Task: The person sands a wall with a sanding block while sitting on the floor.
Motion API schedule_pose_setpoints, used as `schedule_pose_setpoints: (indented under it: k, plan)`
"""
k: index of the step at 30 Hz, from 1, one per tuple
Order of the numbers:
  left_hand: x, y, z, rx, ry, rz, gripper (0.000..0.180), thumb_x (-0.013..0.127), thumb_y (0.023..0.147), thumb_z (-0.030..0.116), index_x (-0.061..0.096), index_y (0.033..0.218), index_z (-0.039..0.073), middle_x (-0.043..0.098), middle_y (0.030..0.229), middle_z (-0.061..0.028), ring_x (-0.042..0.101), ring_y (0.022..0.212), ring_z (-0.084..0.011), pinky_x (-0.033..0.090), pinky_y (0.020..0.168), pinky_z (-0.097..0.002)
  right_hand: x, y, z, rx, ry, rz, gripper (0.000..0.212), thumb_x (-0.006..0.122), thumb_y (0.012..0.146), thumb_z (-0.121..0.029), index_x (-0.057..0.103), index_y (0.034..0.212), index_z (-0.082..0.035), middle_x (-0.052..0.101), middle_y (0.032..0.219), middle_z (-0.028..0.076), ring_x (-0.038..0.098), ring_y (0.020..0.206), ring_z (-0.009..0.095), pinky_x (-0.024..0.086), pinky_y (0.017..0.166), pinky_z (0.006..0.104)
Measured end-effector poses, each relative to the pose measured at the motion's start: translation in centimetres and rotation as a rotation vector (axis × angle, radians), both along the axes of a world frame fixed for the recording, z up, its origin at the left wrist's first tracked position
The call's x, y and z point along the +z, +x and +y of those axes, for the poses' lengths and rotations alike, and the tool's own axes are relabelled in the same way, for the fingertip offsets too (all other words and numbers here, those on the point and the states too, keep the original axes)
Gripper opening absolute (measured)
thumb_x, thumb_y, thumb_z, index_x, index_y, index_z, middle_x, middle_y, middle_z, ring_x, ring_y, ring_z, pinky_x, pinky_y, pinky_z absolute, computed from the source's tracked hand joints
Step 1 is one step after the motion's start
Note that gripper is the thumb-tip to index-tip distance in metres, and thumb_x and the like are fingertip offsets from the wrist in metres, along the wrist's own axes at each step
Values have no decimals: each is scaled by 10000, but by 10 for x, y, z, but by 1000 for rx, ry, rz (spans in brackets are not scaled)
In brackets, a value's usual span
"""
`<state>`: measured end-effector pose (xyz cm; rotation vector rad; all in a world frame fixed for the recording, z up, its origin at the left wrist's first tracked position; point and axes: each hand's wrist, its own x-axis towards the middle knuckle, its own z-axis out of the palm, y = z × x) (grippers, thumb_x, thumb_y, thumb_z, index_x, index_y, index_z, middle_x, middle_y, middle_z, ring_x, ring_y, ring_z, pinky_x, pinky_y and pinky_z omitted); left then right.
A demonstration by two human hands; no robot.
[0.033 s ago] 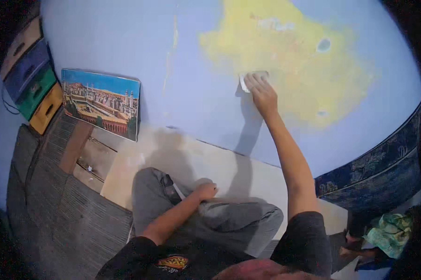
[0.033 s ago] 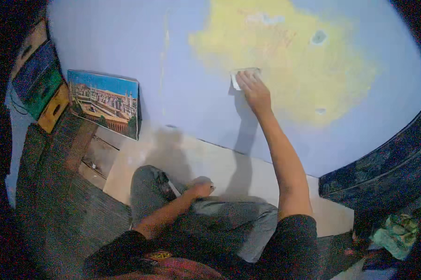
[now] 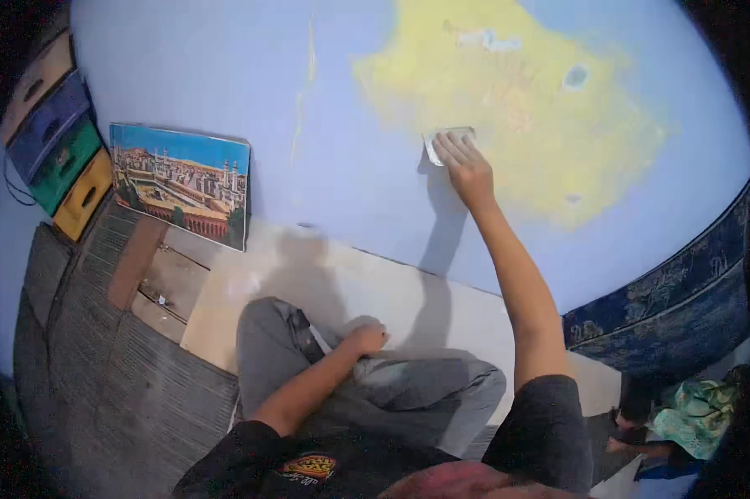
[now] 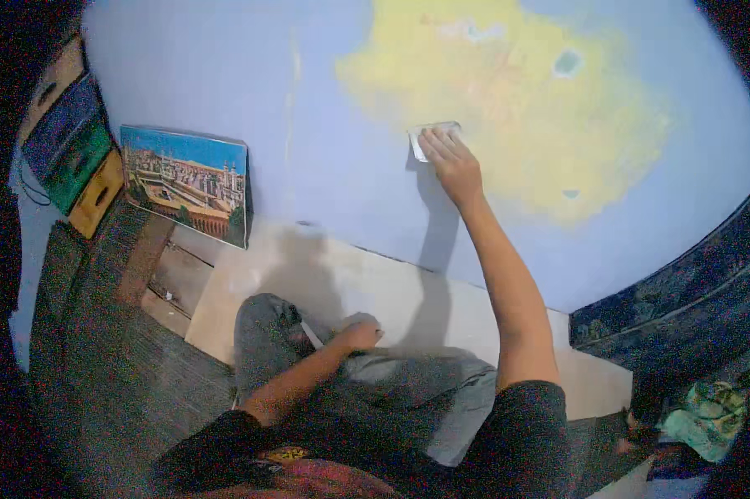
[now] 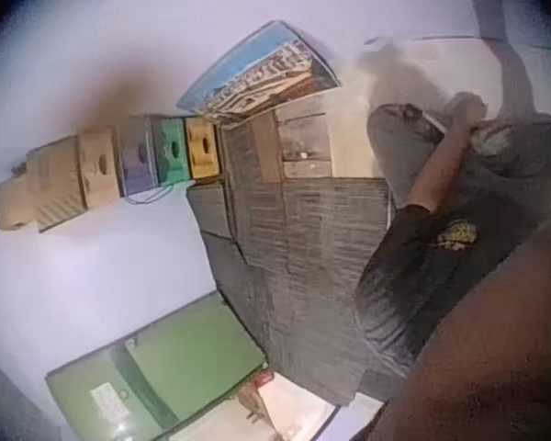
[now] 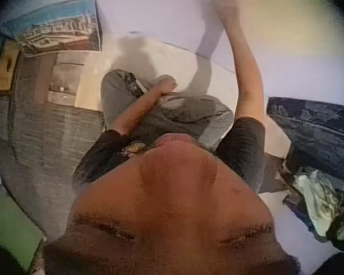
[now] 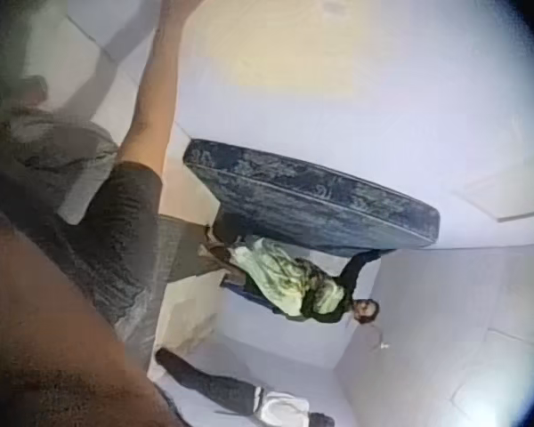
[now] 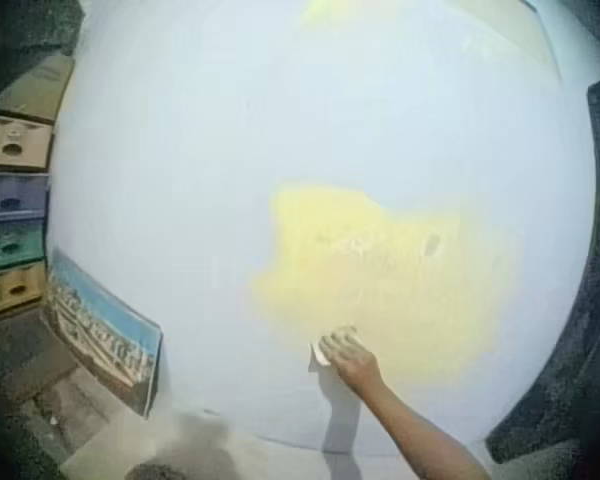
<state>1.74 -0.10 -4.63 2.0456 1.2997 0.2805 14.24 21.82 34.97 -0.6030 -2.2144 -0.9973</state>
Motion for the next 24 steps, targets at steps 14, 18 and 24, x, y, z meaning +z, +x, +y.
schedule_pose_setpoints:
  k: [14,18,24]
  plan:
    - [2,16,-1,-24,-49,-27,368,488,937,349,621,1021,17,649,985,-200,623,944,-383,478,827,-517,147,66,-16,-138,194,-113,436,568,849,-83,580,1270,-195,573,1329,4,540,1232,214,457,1011,376]
    - [19,9,-3,-24,-125,-5,376,487,934,334,614,1042,-4,645,1011,-213,619,966,-382,478,847,-508,152,47,8,-164,313,235,460,618,830,-55,607,1260,-218,605,1280,11,545,1225,231,478,985,339]
    - [21,15,-5,5,-182,-36,403,494,920,339,615,1073,-13,632,1081,-232,607,1010,-394,472,885,-503,56,-2,23,-128,217,243,434,547,842,1,619,1238,-162,614,1263,46,567,1192,275,447,1023,407]
